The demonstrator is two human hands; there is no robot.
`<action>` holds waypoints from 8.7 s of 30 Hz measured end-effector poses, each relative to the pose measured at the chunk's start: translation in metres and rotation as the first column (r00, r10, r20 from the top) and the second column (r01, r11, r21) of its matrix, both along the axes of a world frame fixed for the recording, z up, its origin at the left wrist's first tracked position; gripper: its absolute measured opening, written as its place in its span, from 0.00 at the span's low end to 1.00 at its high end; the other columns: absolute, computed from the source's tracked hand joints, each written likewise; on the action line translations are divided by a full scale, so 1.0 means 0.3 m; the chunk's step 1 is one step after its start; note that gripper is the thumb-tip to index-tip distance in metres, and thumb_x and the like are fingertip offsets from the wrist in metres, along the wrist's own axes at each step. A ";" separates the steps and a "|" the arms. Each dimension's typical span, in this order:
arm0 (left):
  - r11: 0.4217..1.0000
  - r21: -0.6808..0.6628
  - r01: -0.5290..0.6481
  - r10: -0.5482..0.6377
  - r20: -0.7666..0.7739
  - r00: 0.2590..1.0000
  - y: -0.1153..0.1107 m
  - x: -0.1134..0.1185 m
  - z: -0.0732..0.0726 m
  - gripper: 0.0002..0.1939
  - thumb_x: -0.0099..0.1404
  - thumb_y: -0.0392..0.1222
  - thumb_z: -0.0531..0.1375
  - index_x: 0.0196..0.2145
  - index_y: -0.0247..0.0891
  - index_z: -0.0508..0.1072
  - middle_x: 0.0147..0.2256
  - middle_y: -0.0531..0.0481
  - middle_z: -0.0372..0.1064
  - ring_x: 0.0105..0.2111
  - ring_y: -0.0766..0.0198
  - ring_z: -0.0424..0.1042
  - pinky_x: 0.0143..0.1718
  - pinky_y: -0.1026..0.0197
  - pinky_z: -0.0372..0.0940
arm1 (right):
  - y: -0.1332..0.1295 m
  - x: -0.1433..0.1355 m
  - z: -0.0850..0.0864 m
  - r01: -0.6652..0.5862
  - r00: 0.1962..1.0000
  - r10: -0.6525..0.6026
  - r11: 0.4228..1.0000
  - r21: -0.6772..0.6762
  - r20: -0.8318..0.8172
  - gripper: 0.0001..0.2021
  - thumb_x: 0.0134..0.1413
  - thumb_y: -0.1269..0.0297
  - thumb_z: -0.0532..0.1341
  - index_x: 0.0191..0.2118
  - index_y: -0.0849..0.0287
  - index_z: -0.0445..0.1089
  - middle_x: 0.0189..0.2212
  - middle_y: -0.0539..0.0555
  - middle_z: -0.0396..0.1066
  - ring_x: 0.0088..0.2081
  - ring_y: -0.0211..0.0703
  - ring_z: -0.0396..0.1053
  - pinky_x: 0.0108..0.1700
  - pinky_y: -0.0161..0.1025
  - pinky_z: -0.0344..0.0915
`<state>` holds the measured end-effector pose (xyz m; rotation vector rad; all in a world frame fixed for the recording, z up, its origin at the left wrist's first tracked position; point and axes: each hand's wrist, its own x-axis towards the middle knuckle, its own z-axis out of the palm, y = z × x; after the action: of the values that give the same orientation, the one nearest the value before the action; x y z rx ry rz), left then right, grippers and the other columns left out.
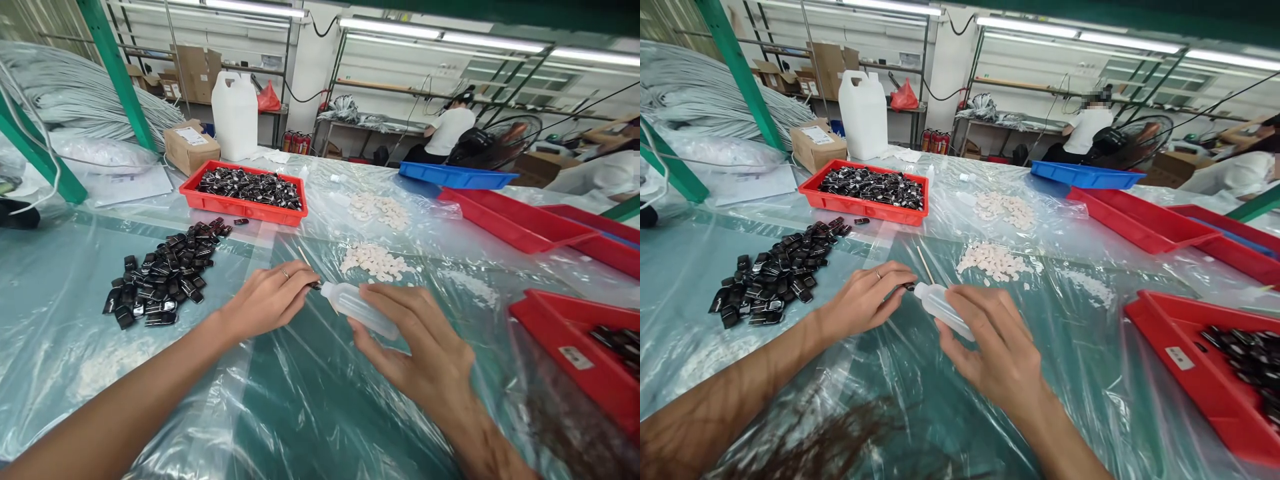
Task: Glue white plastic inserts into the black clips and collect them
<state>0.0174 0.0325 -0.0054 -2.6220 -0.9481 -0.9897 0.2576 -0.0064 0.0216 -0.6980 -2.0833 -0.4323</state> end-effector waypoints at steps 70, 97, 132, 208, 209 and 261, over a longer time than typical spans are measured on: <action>0.992 -0.125 0.000 -0.004 -0.029 1.000 -0.008 0.005 0.005 0.08 0.80 0.40 0.43 0.51 0.42 0.59 0.42 0.50 0.77 0.27 0.64 0.78 0.27 0.61 0.68 | 0.006 0.016 -0.007 -0.104 0.974 0.036 0.949 -0.299 -0.226 0.23 0.54 0.72 0.68 0.55 0.47 0.69 0.46 0.55 0.77 0.46 0.52 0.77 0.44 0.50 0.75; 0.992 -0.121 0.023 -0.030 -0.061 0.998 -0.012 0.007 0.010 0.09 0.78 0.36 0.43 0.52 0.42 0.58 0.44 0.49 0.75 0.29 0.64 0.76 0.28 0.60 0.70 | -0.013 0.026 0.022 -0.090 0.984 0.047 0.964 -0.252 -0.174 0.25 0.52 0.74 0.68 0.55 0.48 0.70 0.45 0.55 0.79 0.42 0.50 0.76 0.41 0.51 0.73; 0.997 -0.075 0.001 -0.004 -0.033 0.999 -0.019 0.012 0.016 0.08 0.79 0.36 0.44 0.50 0.41 0.59 0.41 0.50 0.79 0.25 0.63 0.78 0.26 0.61 0.68 | 0.070 0.056 -0.011 -0.399 0.802 -0.045 0.701 -0.591 -0.595 0.10 0.58 0.61 0.67 0.44 0.53 0.68 0.37 0.53 0.79 0.36 0.44 0.79 0.33 0.38 0.75; 0.994 -0.022 0.109 -0.109 -0.009 0.994 -0.060 0.040 0.025 0.07 0.80 0.41 0.45 0.48 0.40 0.62 0.30 0.54 0.78 0.22 0.64 0.76 0.25 0.62 0.63 | 0.332 0.251 -0.231 0.297 0.943 -0.321 0.683 -0.668 0.090 0.13 0.68 0.55 0.59 0.44 0.59 0.75 0.35 0.52 0.78 0.34 0.39 0.74 0.41 0.42 0.73; 0.994 -0.020 0.107 -0.107 -0.006 0.994 -0.061 0.040 0.025 0.07 0.80 0.41 0.46 0.48 0.39 0.62 0.30 0.54 0.78 0.22 0.63 0.76 0.25 0.62 0.63 | 0.315 0.233 -0.211 0.251 0.956 -0.290 0.704 -0.665 0.055 0.13 0.68 0.56 0.58 0.43 0.59 0.75 0.34 0.53 0.78 0.33 0.39 0.74 0.40 0.42 0.72; 0.895 -0.426 0.133 -0.019 0.262 0.965 -0.113 0.063 0.007 0.08 0.76 0.41 0.50 0.49 0.48 0.66 0.24 0.59 0.66 0.20 0.65 0.65 0.23 0.63 0.64 | 0.090 0.068 -0.017 -0.107 0.987 0.045 0.897 -0.428 -0.153 0.10 0.65 0.60 0.59 0.46 0.44 0.77 0.42 0.44 0.80 0.44 0.34 0.78 0.47 0.34 0.77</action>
<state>0.0365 -0.0015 -0.0033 -2.9674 -1.2673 -1.2837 0.2779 0.0207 0.0164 -0.8721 -2.0816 0.1364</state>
